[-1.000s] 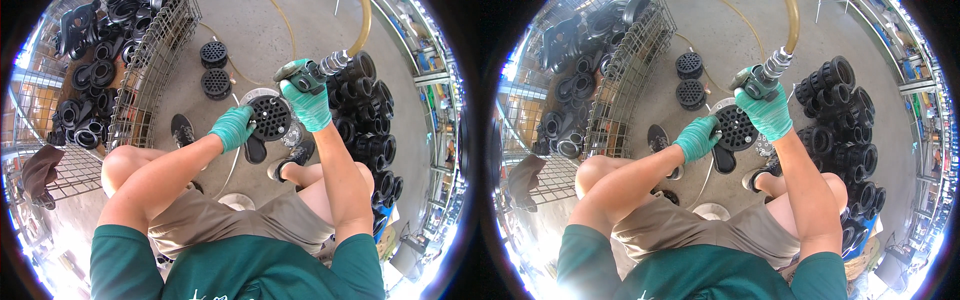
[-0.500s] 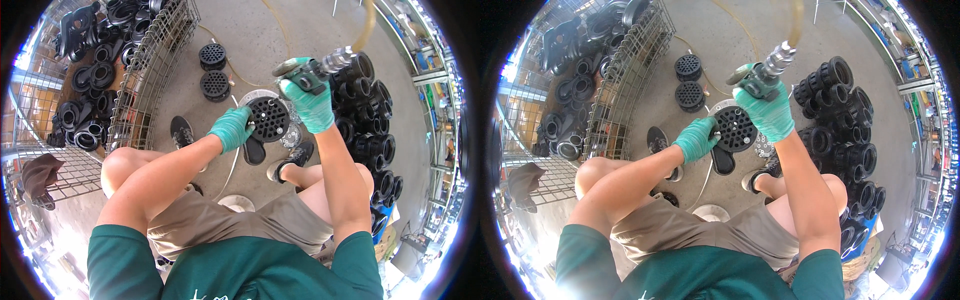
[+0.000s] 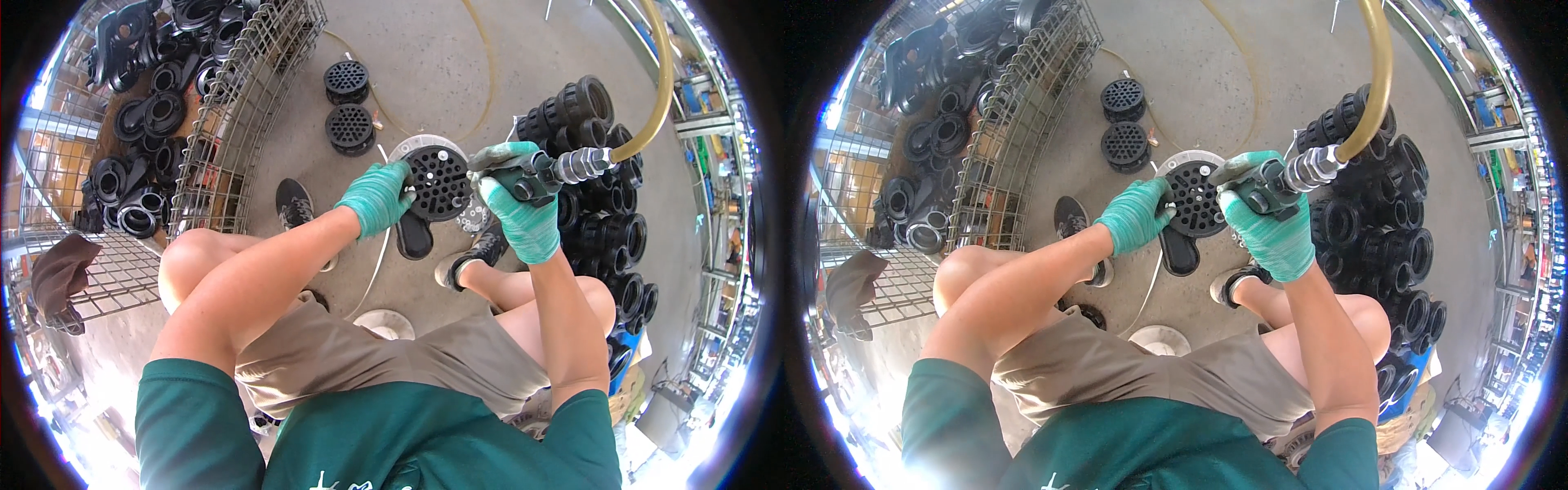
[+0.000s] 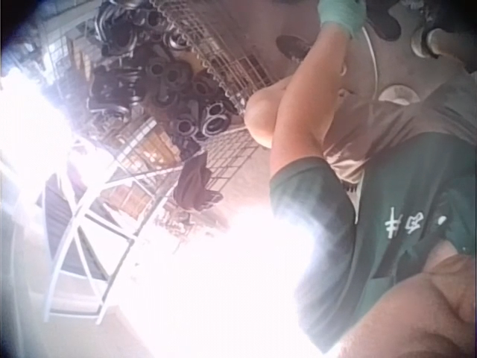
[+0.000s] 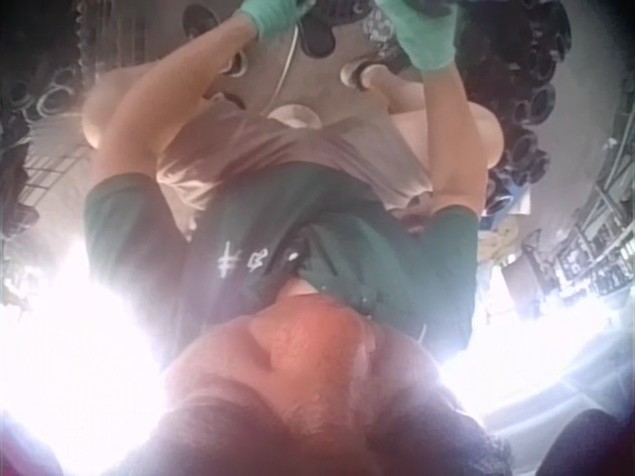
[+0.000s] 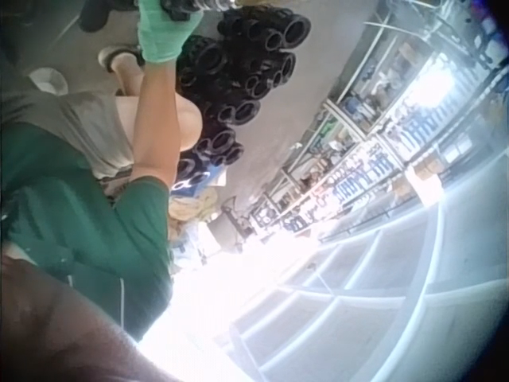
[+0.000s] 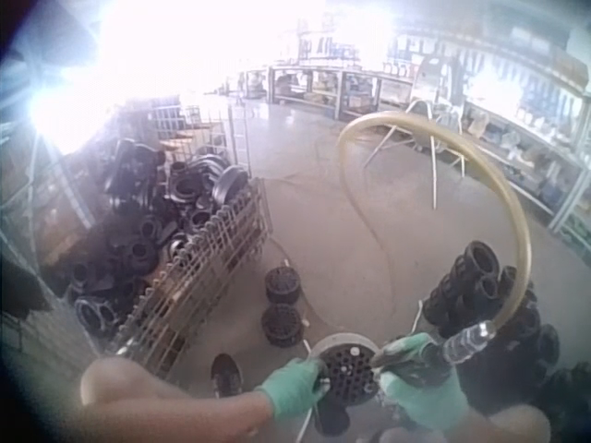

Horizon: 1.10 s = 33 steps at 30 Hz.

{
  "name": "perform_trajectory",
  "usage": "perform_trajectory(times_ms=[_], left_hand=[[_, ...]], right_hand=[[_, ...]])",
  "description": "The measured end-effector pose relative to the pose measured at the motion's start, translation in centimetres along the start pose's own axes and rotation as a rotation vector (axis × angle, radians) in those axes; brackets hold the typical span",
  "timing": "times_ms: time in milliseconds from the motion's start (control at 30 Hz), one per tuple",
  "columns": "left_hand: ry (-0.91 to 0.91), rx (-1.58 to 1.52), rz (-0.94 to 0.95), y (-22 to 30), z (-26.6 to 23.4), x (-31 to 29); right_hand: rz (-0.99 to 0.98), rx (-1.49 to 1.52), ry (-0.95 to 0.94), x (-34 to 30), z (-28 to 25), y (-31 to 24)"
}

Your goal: The person assembles pump components by tapping a plastic strainer onto a housing with a hammer, retrieving additional housings from a crate, placing screws and washers into the assembly by hand, and fastening them with a pneumatic screwdriver.

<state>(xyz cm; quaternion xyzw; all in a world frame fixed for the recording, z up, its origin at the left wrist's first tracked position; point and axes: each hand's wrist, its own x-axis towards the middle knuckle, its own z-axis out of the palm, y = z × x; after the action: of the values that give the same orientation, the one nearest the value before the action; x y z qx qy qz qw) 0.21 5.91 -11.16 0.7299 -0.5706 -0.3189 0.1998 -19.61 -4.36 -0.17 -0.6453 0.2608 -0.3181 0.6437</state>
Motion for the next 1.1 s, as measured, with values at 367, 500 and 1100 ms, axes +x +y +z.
perform_trajectory(times_ms=[367, 500, 1100], left_hand=[[-0.029, 0.006, -0.027, 0.1, 0.1, 0.2], [-0.032, 0.007, -0.028, 0.2, 0.0, 0.1], [-0.020, -0.014, 0.002, 0.5, -0.2, 0.1]], right_hand=[[-0.118, -0.066, -0.079, -0.6, -0.8, 1.8], [-0.104, -0.045, -0.091, -0.5, -0.1, 1.5], [-0.097, -0.024, -0.142, -0.5, -0.2, 1.5]])
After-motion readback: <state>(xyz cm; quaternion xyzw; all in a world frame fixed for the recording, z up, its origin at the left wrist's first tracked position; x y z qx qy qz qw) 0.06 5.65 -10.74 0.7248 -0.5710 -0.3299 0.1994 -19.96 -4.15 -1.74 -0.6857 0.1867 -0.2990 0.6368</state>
